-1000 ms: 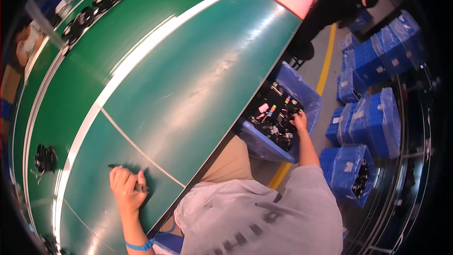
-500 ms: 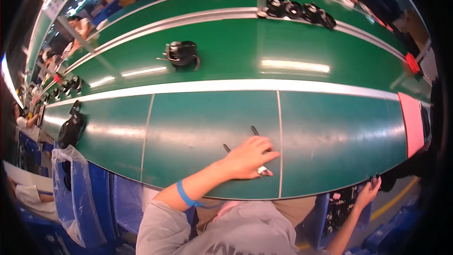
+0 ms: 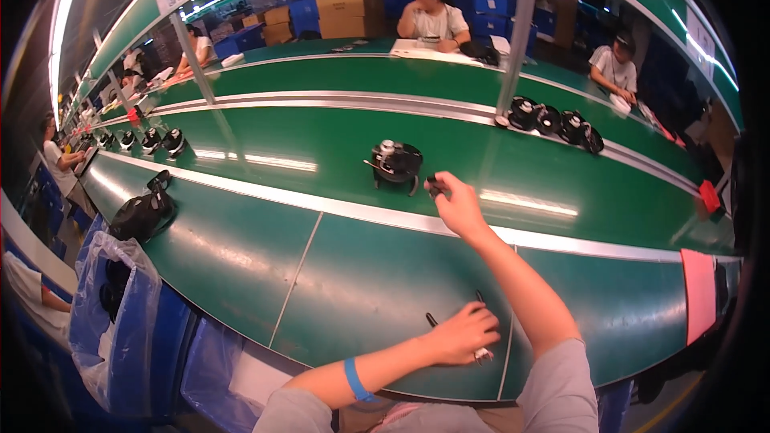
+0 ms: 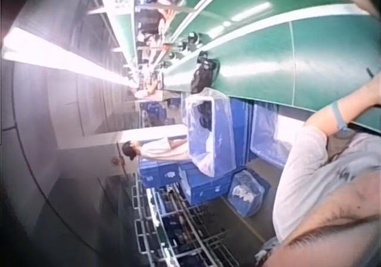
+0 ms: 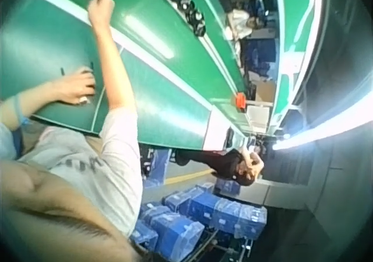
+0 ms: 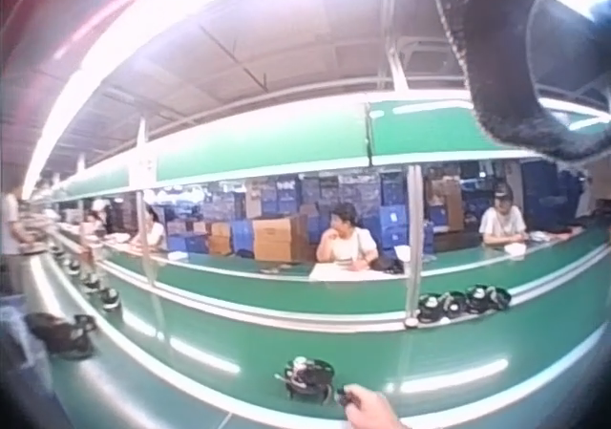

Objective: Assembling, cutting wires, and inspecting lighting fixture components on an assembly line.

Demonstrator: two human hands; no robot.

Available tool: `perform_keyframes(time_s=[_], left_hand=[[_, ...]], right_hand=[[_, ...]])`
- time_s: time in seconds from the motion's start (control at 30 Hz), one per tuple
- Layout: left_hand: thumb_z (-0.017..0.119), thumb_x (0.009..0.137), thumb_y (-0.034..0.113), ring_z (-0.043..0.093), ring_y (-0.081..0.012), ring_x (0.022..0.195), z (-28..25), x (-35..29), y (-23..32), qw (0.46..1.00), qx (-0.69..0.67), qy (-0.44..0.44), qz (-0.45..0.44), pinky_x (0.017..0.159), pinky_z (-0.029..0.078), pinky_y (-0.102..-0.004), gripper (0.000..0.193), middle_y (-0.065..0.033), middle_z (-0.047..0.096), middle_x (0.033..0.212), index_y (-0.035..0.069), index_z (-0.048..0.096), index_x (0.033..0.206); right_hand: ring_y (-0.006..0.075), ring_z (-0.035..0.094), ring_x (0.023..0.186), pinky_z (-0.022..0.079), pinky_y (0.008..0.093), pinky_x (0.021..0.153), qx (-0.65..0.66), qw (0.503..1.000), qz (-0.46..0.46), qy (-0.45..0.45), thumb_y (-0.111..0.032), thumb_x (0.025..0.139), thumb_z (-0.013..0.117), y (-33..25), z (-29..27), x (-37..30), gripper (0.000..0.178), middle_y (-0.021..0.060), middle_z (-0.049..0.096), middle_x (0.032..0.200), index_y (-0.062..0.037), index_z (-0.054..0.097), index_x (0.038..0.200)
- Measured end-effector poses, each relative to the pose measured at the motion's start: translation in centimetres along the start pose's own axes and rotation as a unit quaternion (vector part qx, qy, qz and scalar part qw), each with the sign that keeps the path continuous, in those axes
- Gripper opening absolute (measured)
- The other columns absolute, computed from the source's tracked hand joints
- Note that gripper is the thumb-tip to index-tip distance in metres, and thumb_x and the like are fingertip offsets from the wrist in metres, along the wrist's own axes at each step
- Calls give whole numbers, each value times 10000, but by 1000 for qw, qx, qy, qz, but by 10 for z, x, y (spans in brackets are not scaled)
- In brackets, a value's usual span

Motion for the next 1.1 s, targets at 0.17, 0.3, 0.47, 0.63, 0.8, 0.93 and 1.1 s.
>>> perform_keyframes(time_s=[0.17, 0.3, 0.47, 0.63, 0.8, 0.93, 1.1], left_hand=[[689, 738, 265, 484, -322, 1133, 6, 3, -4, 999, -9, -39, -26, 1052, 298, -487, 348, -155, 549, 1073, 39, 637, 997], [701, 640, 231, 477, -332, 1057, 3, 0, 1, 997, -1, 67, 29, 1007, 315, -459, 279, -152, 545, 1013, 22, 629, 810], [674, 692, 205, 481, -308, 1053, 3, 1, -3, 1000, -5, 17, 8, 1030, 294, -474, 241, -148, 527, 993, 18, 611, 831], [674, 649, 183, 483, -304, 1014, -7, 2, 1, 999, -10, 32, 10, 1020, 298, -453, 222, -134, 516, 951, 21, 612, 788], [653, 654, 175, 487, -303, 1044, 9, 5, 9, 999, -11, 22, 20, 1041, 298, -460, 188, -143, 519, 967, 29, 621, 769], [667, 733, 260, 502, -342, 1027, 5, 3, 11, 999, -29, 17, 13, 986, 352, -494, 235, -142, 535, 950, 56, 613, 835], [708, 782, 314, 538, -272, 1029, -3, 9, -3, 997, 38, -61, -39, 988, 366, -494, 269, -99, 575, 994, 98, 657, 934]], right_hand=[[348, 512, 1191, 420, 419, 1015, -272, 960, -61, 38, -59, 792, 531, -35, 36, 68, 505, 194, 490, 1336, 14, 457, 1286], [401, 612, 990, 499, 508, 836, -345, 937, 53, 1, -71, 792, 500, -19, 47, 89, 308, 182, 611, 1116, -48, 520, 1099], [413, 603, 944, 491, 497, 804, -318, 948, 20, 10, -72, 761, 608, -16, 32, 85, 250, 206, 611, 1023, -24, 512, 987], [406, 605, 909, 489, 426, 827, -260, 964, -45, 19, -2, 707, 587, -18, -35, 43, 305, 234, 622, 955, 42, 569, 1009], [230, 592, 772, 488, 321, 725, -248, 963, 55, 88, 97, 684, 546, -19, -201, -88, 349, 133, 598, 914, 51, 586, 1027], [95, 450, 646, 376, 233, 579, -307, 929, 113, 175, 94, 707, 536, -60, -322, -242, 297, 41, 512, 792, 39, 578, 996], [70, 540, 665, 430, 212, 519, -222, 861, 278, 362, 64, 815, 473, -99, -424, -430, 307, 11, 561, 801, 20, 581, 1100]])
Point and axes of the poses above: each hand's wrist, its own x-axis towards the middle knuckle, its own z-axis out of the palm, y = z × x, the point moved 10 cm from there along x, towards the middle knuckle
